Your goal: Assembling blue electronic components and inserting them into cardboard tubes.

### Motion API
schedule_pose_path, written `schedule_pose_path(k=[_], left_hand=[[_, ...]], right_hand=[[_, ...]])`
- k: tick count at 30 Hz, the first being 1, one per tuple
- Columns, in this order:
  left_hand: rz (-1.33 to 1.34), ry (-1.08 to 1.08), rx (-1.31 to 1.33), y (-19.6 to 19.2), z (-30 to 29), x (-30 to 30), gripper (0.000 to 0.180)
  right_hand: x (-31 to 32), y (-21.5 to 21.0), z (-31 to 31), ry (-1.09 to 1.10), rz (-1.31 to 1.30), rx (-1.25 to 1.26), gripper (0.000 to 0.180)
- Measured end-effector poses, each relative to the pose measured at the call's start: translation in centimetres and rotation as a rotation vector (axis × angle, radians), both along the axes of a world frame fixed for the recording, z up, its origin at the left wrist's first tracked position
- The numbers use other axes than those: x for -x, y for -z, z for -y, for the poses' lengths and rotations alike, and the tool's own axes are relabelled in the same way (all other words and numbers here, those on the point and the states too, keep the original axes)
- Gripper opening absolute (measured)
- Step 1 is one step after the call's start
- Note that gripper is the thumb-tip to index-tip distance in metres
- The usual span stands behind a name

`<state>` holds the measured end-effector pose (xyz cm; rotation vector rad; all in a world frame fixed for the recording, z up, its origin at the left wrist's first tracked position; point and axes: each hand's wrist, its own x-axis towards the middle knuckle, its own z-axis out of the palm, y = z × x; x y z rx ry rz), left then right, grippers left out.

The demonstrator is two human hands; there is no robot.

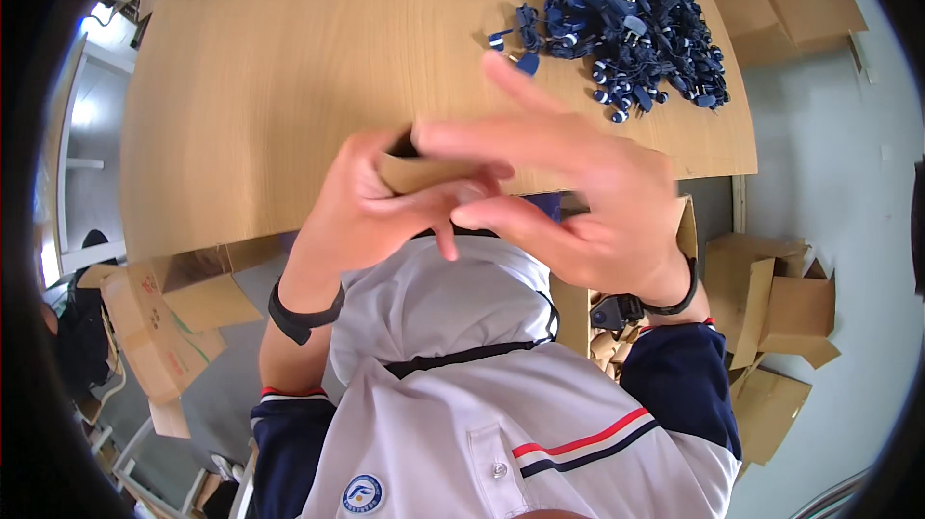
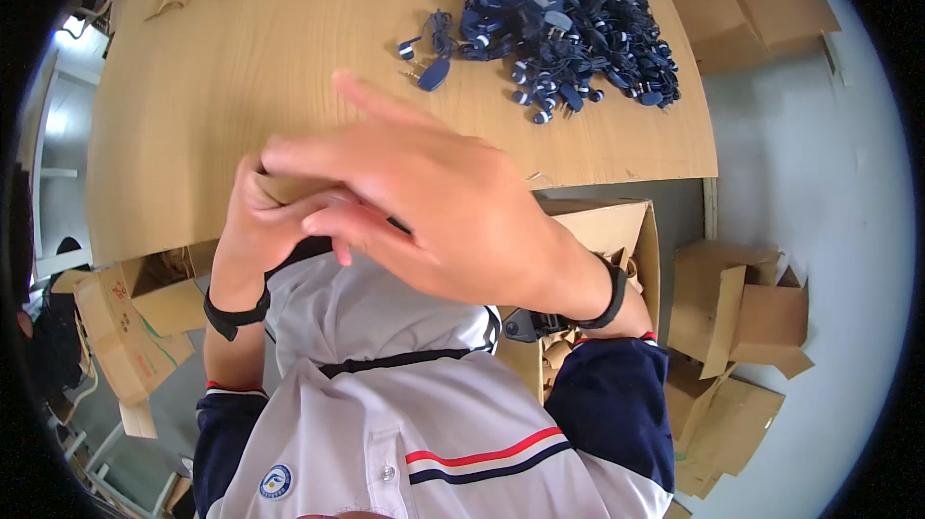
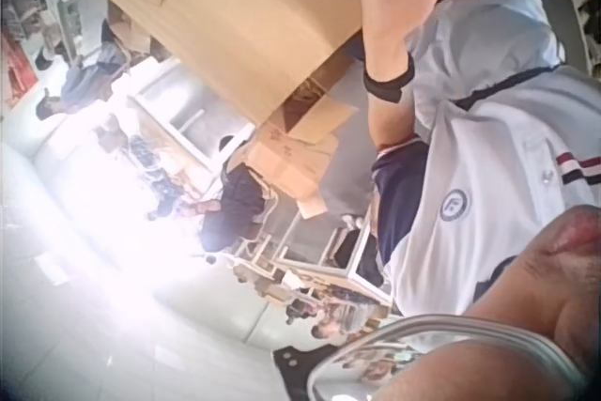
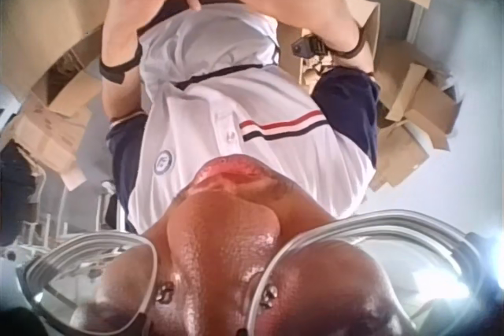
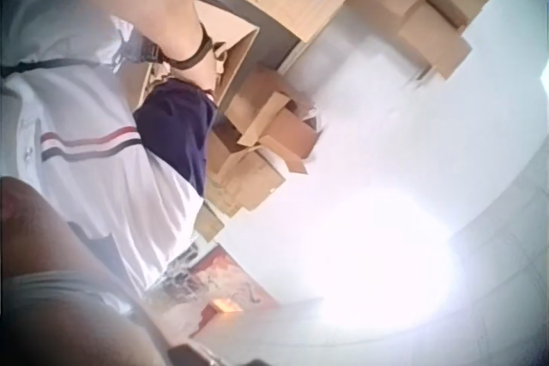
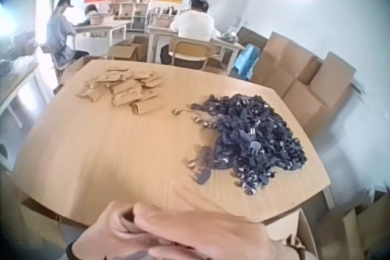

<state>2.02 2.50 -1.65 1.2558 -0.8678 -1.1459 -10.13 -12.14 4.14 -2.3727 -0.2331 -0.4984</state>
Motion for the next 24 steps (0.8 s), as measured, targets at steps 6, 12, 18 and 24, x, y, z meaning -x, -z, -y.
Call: schedule_pose_path(k=[6, 12, 18, 24], left_hand=[[-0.551, -0.349, 0.464, -2.7, 2.0, 1.9, 0.042], [-0.618, -0.129, 0.483, -4.8, 3.3, 1.5, 0.053], [0.595, -0.631, 0.099, -5.8, 2.0, 3.3, 0.067], [0.821, -0.822, 0.842, -3.6, 2.8, 3.9, 0.02]], right_hand=[[-0.5, 0.9, 0.5, 0.134, 0.509, 0.208, 0.041], [-0.4, 1.0, -0.8, 0.195, 0.567, 0.063, 0.034], [0.4, 1.0, -1.8, 0.299, 0.486, -0.413, 0.02], [1.0, 0.2, -3.1, 0.168, 0.555, -0.671, 0.015]])
